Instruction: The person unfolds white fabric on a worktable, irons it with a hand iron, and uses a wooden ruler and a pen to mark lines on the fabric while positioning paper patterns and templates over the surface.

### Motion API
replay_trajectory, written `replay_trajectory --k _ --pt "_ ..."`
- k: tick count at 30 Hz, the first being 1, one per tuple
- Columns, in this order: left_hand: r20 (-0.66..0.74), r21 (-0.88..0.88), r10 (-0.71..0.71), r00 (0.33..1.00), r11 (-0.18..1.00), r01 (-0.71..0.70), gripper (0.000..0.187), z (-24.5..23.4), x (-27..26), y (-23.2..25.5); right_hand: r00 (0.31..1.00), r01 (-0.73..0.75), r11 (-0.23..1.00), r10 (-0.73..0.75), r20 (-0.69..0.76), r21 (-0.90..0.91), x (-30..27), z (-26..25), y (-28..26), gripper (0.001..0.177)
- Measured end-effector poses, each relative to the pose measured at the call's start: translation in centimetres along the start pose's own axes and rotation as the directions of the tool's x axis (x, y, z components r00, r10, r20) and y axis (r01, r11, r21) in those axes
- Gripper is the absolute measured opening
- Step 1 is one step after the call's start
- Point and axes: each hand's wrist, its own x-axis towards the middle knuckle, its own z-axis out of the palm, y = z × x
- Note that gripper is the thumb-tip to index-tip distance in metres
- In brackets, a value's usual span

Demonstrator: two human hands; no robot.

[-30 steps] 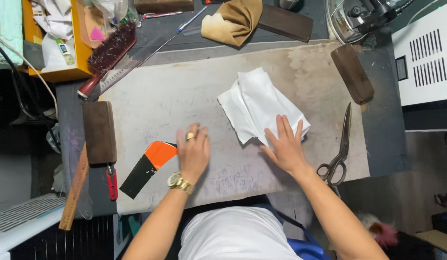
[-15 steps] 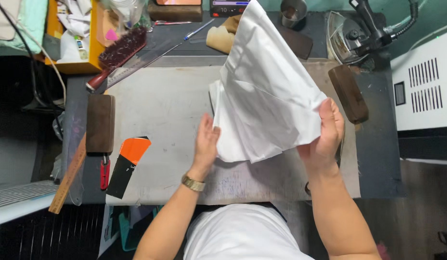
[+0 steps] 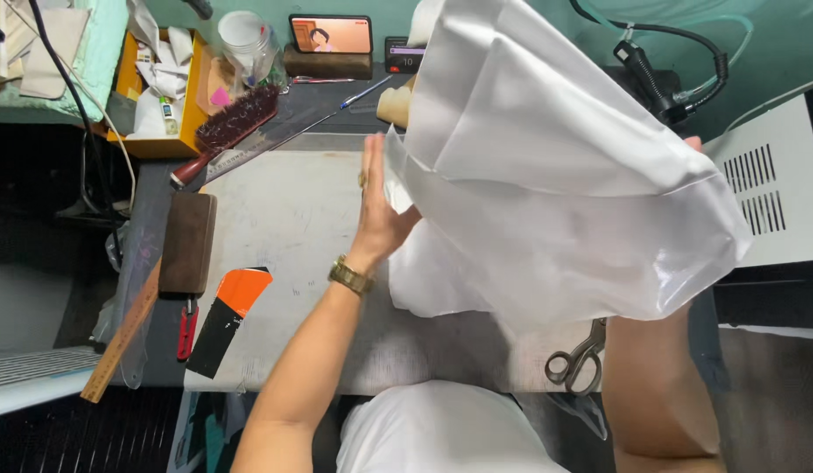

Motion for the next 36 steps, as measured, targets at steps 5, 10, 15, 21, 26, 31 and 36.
replay_trajectory --k 5,10,15,21,26,31,36 --pt "0.333 -0.320 0.065 0.941 0.946 0.048 0.007 -1.4 4.9 -2.5 0.999 0.024 0.999 -0.023 -0.039 0.026 3.5 -2.9 -2.4 0.051" --pt "-0.003 0.093 0.438 0.899 0.895 -0.435 0.009 -10.9 11.7 2.7 0.994 0.054 0.997 -0.047 -0.100 0.061 5.9 -3.1 -2.8 0.061" --pt "-0.017 0.461 0.777 0.629 0.564 -0.685 0.009 -18.2 13.6 10.0 0.973 0.042 0.977 0.008 -0.232 0.210 7.9 -5.9 2.2 0.040" --pt "0.076 0.396 0.713 0.697 0.620 -0.677 0.021 -18.8 4.2 10.0 0.893 0.088 0.987 -0.020 -0.449 0.133 9.0 -16.6 10.9 0.027" --pt "0.315 0.461 -0.174 0.933 0.887 0.010 0.025 -12.2 -4.8 -4.7 0.915 -0.065 0.379 -0.345 -0.207 -0.923 7.8 -31.7 21.9 0.065" --pt "0.429 0.755 -0.345 0.835 0.644 -0.122 0.058 -6.0 -11.4 -7.9 0.932 0.311 0.417 -0.310 0.188 -0.854 8.4 -17.9 19.7 0.034" --pt "0.375 0.812 -0.448 0.812 0.581 -0.054 0.058 -5.5 -12.5 -8.6 0.964 0.236 0.336 0.035 0.263 -0.912 14.8 -13.9 25.1 0.048"
